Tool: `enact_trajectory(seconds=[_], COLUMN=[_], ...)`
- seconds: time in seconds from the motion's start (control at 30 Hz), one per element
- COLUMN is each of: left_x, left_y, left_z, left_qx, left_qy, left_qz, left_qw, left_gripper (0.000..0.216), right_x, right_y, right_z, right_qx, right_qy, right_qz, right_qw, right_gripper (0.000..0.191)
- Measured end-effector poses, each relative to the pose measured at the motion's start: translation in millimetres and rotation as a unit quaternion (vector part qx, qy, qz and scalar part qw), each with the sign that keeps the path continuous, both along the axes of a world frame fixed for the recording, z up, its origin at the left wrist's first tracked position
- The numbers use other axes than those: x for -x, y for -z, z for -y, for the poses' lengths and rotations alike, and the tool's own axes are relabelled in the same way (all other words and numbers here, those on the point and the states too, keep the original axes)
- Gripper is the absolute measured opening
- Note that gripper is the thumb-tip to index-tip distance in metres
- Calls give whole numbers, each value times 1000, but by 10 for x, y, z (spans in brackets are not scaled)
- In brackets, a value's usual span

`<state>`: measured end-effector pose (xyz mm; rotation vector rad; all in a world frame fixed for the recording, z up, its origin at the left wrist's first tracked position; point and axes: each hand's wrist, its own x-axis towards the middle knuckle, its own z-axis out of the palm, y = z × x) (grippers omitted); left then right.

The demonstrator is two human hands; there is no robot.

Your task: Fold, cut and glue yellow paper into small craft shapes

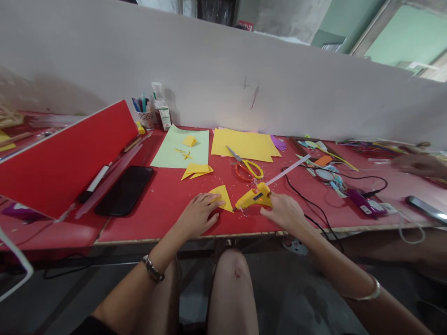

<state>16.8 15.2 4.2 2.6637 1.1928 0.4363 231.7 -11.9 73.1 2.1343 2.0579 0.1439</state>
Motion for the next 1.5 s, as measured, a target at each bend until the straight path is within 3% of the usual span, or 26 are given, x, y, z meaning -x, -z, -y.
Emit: enact_trajectory(seconds=[1.5], left_x=[3], left_y=[40], left_z=[-16], left_qx=[-2], left_qy=[-13], left_qz=[14], left_qw=[1000], left_gripper=[31], right_x=[81], right_y=[-25], right_z=[-13], right_qx=[11], right_qy=[17], right_qz=[-1], right_qw=[1000], right_gripper=[28])
